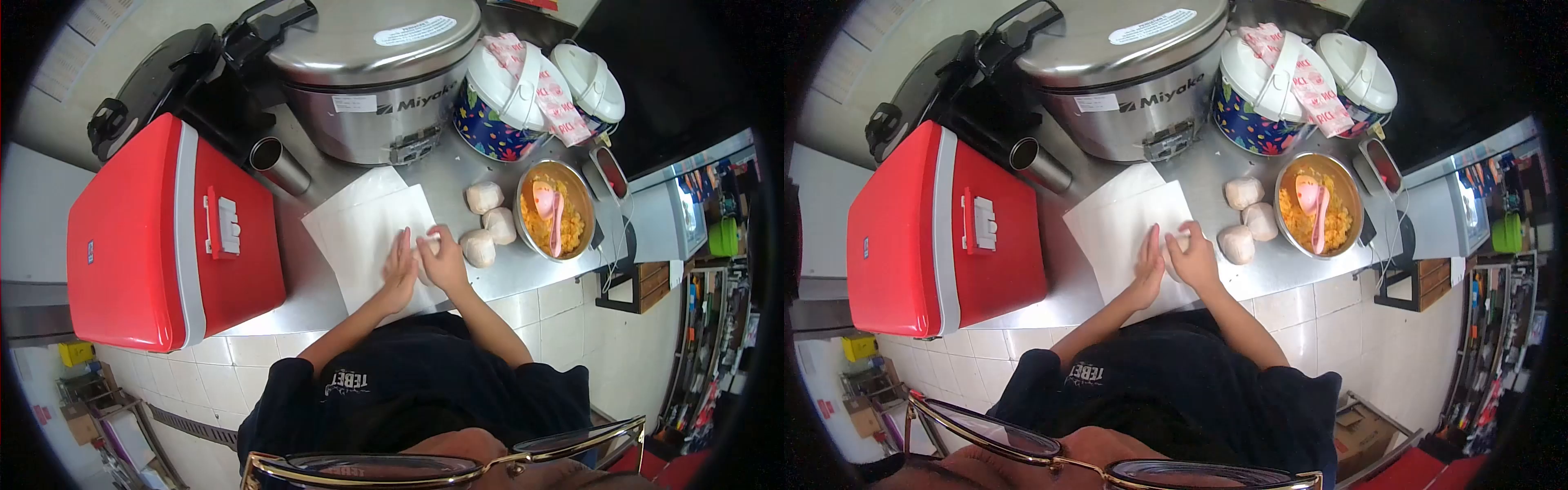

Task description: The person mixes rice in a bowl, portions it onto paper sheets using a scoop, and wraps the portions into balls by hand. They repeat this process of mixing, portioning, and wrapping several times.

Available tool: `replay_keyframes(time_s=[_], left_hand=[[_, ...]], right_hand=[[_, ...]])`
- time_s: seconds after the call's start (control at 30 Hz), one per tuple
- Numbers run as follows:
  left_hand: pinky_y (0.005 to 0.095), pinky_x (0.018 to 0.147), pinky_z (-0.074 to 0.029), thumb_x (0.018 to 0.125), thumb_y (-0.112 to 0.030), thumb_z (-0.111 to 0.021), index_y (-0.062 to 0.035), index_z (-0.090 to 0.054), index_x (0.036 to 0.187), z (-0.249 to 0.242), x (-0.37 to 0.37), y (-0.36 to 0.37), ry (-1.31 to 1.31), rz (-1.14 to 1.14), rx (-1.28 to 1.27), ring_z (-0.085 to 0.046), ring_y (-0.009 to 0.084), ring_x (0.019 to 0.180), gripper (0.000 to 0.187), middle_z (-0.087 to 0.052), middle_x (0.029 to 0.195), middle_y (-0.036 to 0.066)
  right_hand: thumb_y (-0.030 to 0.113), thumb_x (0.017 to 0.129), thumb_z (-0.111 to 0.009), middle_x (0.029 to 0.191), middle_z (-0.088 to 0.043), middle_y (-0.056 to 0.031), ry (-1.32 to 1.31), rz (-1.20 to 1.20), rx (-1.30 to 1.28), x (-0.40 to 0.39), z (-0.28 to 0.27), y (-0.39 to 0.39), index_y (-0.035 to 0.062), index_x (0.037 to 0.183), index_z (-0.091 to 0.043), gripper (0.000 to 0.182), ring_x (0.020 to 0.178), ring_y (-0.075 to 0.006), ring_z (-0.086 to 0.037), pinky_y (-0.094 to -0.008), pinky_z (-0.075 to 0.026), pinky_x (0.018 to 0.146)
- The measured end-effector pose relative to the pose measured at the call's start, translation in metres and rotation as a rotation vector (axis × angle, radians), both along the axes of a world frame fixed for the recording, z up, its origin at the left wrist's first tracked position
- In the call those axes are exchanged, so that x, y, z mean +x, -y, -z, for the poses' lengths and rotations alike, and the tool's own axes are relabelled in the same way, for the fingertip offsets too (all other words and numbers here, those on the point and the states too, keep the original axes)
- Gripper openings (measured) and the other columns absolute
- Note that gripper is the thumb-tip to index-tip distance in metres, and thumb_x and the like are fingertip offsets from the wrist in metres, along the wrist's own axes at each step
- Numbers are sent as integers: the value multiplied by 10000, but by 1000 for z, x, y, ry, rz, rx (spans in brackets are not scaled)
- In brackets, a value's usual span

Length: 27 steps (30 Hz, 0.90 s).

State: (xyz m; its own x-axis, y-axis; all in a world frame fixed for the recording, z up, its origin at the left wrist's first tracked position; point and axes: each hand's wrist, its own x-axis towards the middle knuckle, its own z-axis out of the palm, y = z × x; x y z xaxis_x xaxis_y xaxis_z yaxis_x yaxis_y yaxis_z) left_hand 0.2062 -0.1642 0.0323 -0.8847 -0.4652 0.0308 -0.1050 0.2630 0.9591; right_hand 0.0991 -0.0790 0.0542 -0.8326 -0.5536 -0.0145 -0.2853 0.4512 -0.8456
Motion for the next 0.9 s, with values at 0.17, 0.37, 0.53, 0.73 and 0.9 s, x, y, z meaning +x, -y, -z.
replay_keyframes(time_s=[0.17,0.37,0.53,0.73,0.9], left_hand=[[652,1025,-78,855,-422,-519,-155,-253,1430,66,24,50,431,25,-839,-105,352,1384,687,-143,1496,169],[367,924,-404,747,-65,-663,-70,-647,998,-73,-31,-5,-375,492,-31,-541,265,1047,252,-594,1077,104],[412,912,-356,800,-304,-672,-68,-621,1011,-204,-48,-126,-485,814,-203,-465,288,1078,320,-503,1113,120],[393,799,-408,860,-304,-592,-59,-581,813,-188,-60,-167,-529,1068,-344,-531,268,882,249,-516,874,89],[308,735,-451,925,-218,-509,-25,-560,949,-221,-70,-132,647,1058,951,-569,147,856,201,-594,902,38]], right_hand=[[417,801,-586,666,-618,-199,-32,42,483,14,46,-33,66,1060,-480,449,667,-387,-623,-479,-467,612],[325,803,-609,981,-578,-226,-419,-145,192,-54,-33,-15,32,1122,-480,452,899,-365,-589,-469,-466,732],[233,787,-613,870,-626,-126,-620,-560,227,-77,-69,29,70,948,-551,237,764,-341,-620,-442,-496,653],[219,768,-614,814,-631,-122,-688,-676,178,-49,-73,35,64,869,-568,191,746,-319,-638,-449,-505,623],[216,770,-601,763,-645,-146,-670,-658,230,-48,-68,26,54,816,-604,169,741,-343,-639,-463,-498,640]])
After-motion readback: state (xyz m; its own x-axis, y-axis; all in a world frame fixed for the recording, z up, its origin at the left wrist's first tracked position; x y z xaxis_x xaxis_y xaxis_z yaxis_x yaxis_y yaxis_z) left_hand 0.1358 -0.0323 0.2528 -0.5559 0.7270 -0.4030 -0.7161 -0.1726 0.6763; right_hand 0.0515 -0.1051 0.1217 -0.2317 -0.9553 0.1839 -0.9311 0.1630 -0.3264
